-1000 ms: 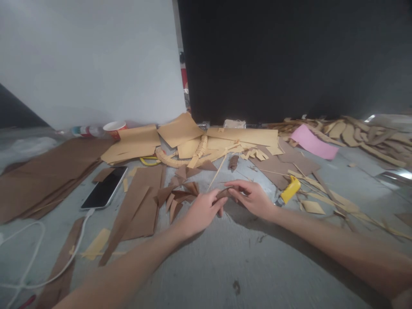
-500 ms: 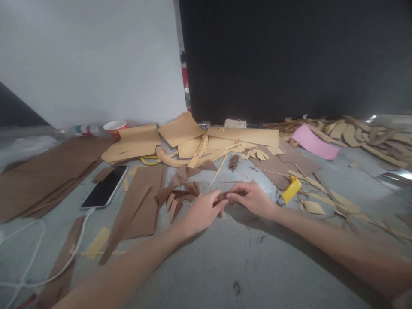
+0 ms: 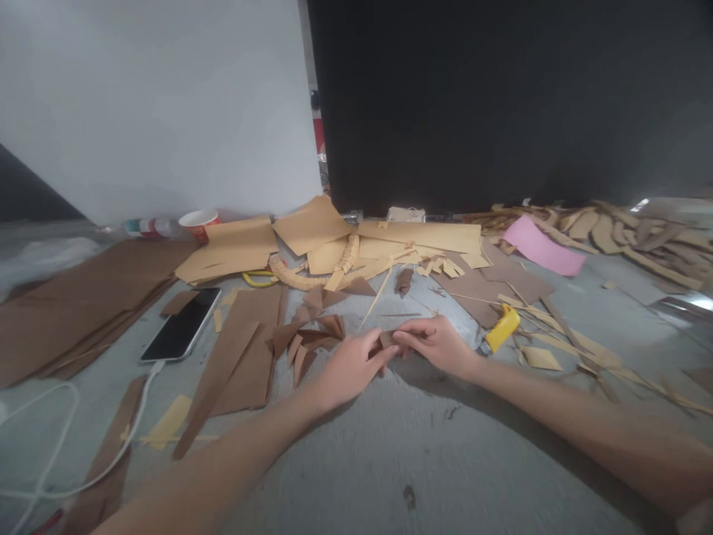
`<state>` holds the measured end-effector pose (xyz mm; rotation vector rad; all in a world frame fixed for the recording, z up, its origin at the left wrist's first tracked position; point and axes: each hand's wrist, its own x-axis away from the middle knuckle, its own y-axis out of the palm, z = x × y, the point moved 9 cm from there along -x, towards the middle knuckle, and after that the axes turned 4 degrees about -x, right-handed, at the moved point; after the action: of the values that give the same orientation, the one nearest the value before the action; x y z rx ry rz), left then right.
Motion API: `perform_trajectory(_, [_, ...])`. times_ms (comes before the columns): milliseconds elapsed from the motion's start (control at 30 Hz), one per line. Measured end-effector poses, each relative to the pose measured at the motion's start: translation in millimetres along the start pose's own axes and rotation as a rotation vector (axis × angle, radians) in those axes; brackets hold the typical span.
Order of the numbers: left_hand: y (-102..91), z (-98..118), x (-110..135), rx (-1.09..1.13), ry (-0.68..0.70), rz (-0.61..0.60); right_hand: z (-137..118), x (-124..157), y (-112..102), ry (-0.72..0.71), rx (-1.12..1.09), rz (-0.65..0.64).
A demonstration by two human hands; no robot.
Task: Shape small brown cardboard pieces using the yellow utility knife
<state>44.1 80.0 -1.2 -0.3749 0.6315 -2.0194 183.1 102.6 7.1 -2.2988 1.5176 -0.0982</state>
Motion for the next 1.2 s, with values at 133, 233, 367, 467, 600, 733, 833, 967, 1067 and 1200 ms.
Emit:
perform_trajectory(133, [1.0, 0.5, 0.8, 0.022, 0.0, -0.012, -0.7, 0.5, -1.2, -0.001, -0.003, 0.029])
perform_trajectory(233, [0.5, 1.6, 0.6, 0.031, 0.009, -0.014, -1.0, 0.6, -1.0, -0.003, -0.027, 0.03])
perform_trajectory(367, [0.7, 1.2, 0.0, 0.024, 0.0, -0.022, 1.2, 0.5, -0.8, 0.008, -0.038, 0.023])
perform_trajectory(467, [1.5, -0.6, -0.3, 0.027, -0.016, -0.027, 2.9, 0.4, -0.9, 0.011, -0.048, 0.02])
perform_trajectory(600, [2.0, -2.6, -0.8, 0.013, -0.022, -0.024, 3.0, 0.2, 0.2, 0.015, -0.073, 0.011])
perform_trajectory(733, [2.5, -3.9, -0.9, 0.022, -0.026, -0.027, 2.1, 0.3, 0.6, 0.027, -0.073, 0.012])
perform_trajectory(833, [3.4, -3.6, -0.8, 0.037, -0.026, -0.033, 2.3, 0.8, 0.6, 0.037, -0.049, 0.015])
perform_trajectory(967, [4.3, -3.5, -1.1, 0.058, -0.034, -0.032, 3.2, 0.9, 0.6, 0.051, -0.04, 0.018])
perform_trajectory(1067, [3.8, -3.0, -1.2, 0.068, -0.033, -0.029, 2.5, 0.2, 0.9, 0.053, -0.051, 0.015])
perform_trajectory(1200, [1.9, -3.1, -0.8, 0.084, -0.029, -0.016, 0.2, 0.1, -0.4, 0.039, -0.071, 0.022])
